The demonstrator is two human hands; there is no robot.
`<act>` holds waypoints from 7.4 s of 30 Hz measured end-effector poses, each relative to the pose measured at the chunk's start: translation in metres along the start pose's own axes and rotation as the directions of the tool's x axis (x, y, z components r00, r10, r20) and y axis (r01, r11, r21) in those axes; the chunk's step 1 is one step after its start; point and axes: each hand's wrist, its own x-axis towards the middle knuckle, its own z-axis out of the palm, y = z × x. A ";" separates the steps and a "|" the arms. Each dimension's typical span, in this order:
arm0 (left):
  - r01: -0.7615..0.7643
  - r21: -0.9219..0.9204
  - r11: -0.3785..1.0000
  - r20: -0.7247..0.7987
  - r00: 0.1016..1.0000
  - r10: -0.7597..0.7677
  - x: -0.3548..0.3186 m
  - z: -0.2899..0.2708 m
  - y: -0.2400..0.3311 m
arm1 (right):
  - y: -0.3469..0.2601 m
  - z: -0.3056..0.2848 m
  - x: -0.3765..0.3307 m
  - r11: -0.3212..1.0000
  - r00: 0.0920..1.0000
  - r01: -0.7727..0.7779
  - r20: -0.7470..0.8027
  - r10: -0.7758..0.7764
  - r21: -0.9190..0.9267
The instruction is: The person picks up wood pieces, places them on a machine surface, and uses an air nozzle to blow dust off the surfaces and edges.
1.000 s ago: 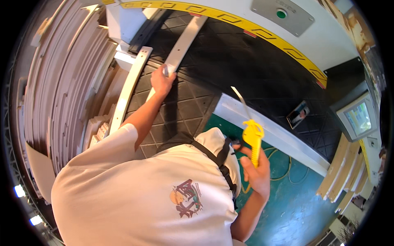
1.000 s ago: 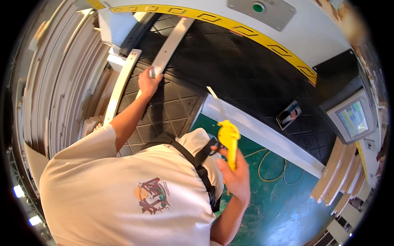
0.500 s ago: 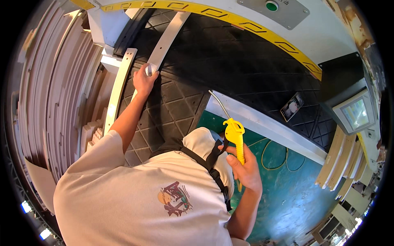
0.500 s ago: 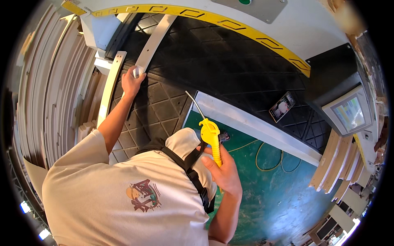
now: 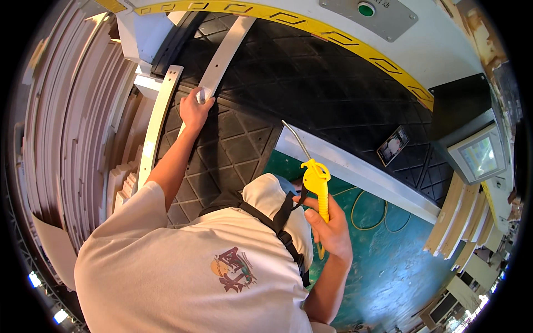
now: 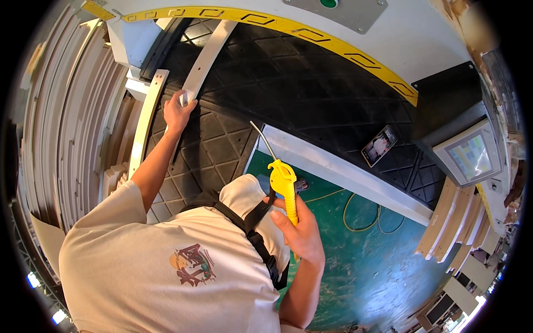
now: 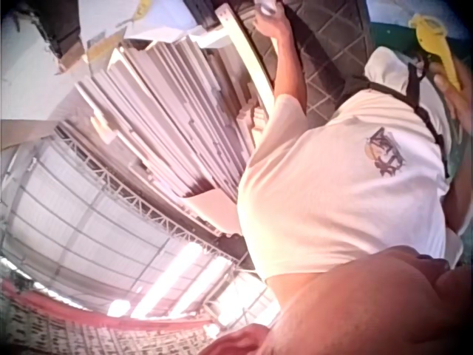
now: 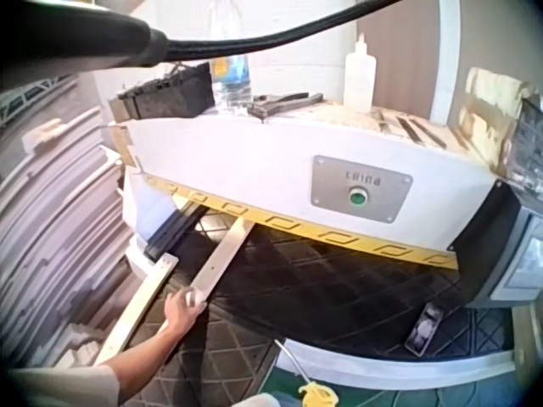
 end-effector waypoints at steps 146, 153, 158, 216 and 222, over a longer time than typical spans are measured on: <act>-0.064 0.090 0.994 -0.010 0.998 0.065 -0.008 0.007 0.016 | 0.054 0.028 0.031 0.962 0.954 -0.181 0.276 0.121 0.203; -0.061 0.066 0.996 -0.012 0.998 0.062 -0.008 0.005 0.017 | 0.053 0.029 0.032 0.959 0.955 -0.172 0.276 0.107 0.224; -0.072 0.064 0.995 -0.026 0.997 0.074 -0.008 0.006 0.015 | 0.051 0.029 0.033 0.969 0.951 -0.170 0.286 0.115 0.177; -0.037 0.062 0.997 -0.025 0.999 0.039 -0.008 0.006 0.012 | 0.033 0.030 0.029 0.989 0.940 -0.141 0.320 0.120 0.043; -0.071 0.054 0.996 -0.015 0.997 0.071 -0.007 0.007 0.016 | 0.024 0.016 -0.004 0.994 0.991 -0.093 0.093 0.099 -0.063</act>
